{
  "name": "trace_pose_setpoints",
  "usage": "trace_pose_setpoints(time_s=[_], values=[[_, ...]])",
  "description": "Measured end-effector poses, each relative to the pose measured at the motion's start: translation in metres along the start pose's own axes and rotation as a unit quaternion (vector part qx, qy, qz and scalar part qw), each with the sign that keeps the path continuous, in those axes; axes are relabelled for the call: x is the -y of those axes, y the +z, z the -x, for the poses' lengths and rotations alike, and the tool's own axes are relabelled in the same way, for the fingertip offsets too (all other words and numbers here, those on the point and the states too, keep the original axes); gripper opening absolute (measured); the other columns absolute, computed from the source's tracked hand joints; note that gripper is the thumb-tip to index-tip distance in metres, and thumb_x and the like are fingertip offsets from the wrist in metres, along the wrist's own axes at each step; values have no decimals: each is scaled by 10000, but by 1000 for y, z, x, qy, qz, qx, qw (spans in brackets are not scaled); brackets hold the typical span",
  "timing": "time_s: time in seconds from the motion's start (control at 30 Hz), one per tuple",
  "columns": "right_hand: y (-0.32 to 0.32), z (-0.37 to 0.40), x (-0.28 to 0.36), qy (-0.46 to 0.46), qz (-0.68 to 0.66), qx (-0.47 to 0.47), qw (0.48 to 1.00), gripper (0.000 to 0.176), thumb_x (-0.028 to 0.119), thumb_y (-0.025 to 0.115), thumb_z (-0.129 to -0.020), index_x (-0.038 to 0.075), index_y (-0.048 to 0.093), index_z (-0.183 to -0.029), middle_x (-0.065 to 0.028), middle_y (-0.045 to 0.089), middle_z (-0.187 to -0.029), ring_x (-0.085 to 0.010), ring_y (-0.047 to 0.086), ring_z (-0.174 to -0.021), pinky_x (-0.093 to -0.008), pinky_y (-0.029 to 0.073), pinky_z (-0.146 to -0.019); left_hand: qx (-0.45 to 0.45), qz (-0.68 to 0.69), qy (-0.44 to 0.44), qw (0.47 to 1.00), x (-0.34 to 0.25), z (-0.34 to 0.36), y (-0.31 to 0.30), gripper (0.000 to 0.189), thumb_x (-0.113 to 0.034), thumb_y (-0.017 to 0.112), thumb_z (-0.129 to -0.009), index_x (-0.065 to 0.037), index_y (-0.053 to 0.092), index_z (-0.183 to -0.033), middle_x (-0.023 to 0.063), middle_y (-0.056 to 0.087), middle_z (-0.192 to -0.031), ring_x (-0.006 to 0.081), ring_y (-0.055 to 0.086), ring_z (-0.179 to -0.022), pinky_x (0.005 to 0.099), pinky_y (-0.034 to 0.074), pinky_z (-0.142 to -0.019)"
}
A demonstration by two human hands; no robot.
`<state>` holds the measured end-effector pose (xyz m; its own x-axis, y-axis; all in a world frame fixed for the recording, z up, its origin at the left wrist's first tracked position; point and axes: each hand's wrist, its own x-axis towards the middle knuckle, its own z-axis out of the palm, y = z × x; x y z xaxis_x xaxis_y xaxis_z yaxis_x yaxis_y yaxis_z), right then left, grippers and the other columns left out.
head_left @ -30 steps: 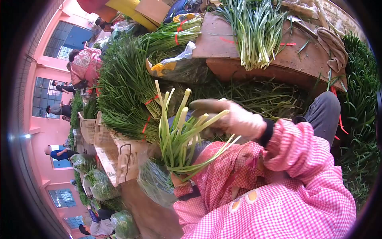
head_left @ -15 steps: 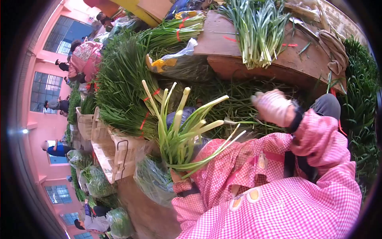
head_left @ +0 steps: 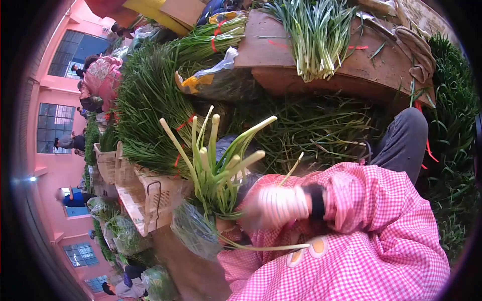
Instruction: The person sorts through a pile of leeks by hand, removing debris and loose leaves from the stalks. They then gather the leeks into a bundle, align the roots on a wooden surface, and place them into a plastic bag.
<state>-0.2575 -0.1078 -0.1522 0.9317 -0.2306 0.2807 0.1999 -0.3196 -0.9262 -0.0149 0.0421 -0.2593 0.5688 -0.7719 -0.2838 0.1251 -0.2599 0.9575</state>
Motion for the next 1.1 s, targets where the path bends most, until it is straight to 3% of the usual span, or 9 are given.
trace_pose_setpoints(time_s=[0.17,0.27,0.53,0.63,0.67,0.77,0.87,1.0,1.1], values=[[-43,15,-16,121,2,-284,951,135,212,677,-792,93,690,-855,-75,643,-690,-224,603,-594,-310,477,-585,14,5,3,1000,-3,-12,-1,428,-209,400,-933,36,416,-1284,198,487,-1281,295,535,-1111,414,448,-940],[-48,0,-4,153,-403,-419,799,127,90,635,-842,20,653,-946,21,609,-750,-60,513,-629,-226,440,-570,18,13,-2,1000,-3,-17,2,429,-209,402,-932,36,417,-1283,198,489,-1278,295,536,-1108,413,450,-937],[-34,-16,-23,187,-449,-371,791,293,155,717,-758,30,623,-1006,-29,629,-814,-123,573,-697,-267,468,-639,16,16,-21,1000,-2,-4,1,429,-210,409,-929,37,420,-1280,199,493,-1272,296,539,-1102,412,455,-930],[-34,-33,-38,-16,-207,-558,803,356,179,740,-721,95,610,-1041,-65,630,-935,-205,596,-804,-317,471,-715,14,17,-21,1000,-2,-6,-1,429,-210,412,-928,37,421,-1279,199,495,-1270,297,541,-1100,412,457,-927],[-52,-24,-31,60,103,-601,790,429,197,743,-679,148,587,-1075,-79,600,-1036,-270,581,-921,-378,454,-780,15,19,-22,999,-2,-5,-1,430,-211,412,-928,37,421,-1279,199,495,-1269,297,541,-1099,412,458,-926],[-76,-8,-12,108,371,-355,851,348,199,691,-714,177,616,-1053,-80,594,-1041,-305,558,-937,-419,453,-779,17,25,-24,999,1,-2,-1,430,-211,415,-927,38,422,-1278,199,497,-1267,297,542,-1097,411,460,-923],[-85,-27,-30,192,544,-135,806,260,273,674,-727,176,645,-966,-71,607,-964,-297,559,-918,-407,448,-746,18,23,-32,999,4,4,-3,430,-211,418,-926,38,423,-1276,199,499,-1265,298,544,-1094,411,462,-920],[-93,-35,-28,128,253,-50,958,267,255,697,-683,161,654,-929,-76,624,-873,-311,600,-837,-396,479,-713,12,20,-42,999,7,19,-13,431,-212,421,-925,39,424,-1275,200,501,-1262,298,545,-1091,410,464,-916],[-62,-53,-17,61,221,17,973,198,145,621,-715,79,662,-897,-118,661,-819,-310,648,-796,-393,519,-691,12,17,-47,999,8,26,-19,431,-212,424,-924,39,425,-1274,200,502,-1259,299,547,-1089,410,466,-913]])
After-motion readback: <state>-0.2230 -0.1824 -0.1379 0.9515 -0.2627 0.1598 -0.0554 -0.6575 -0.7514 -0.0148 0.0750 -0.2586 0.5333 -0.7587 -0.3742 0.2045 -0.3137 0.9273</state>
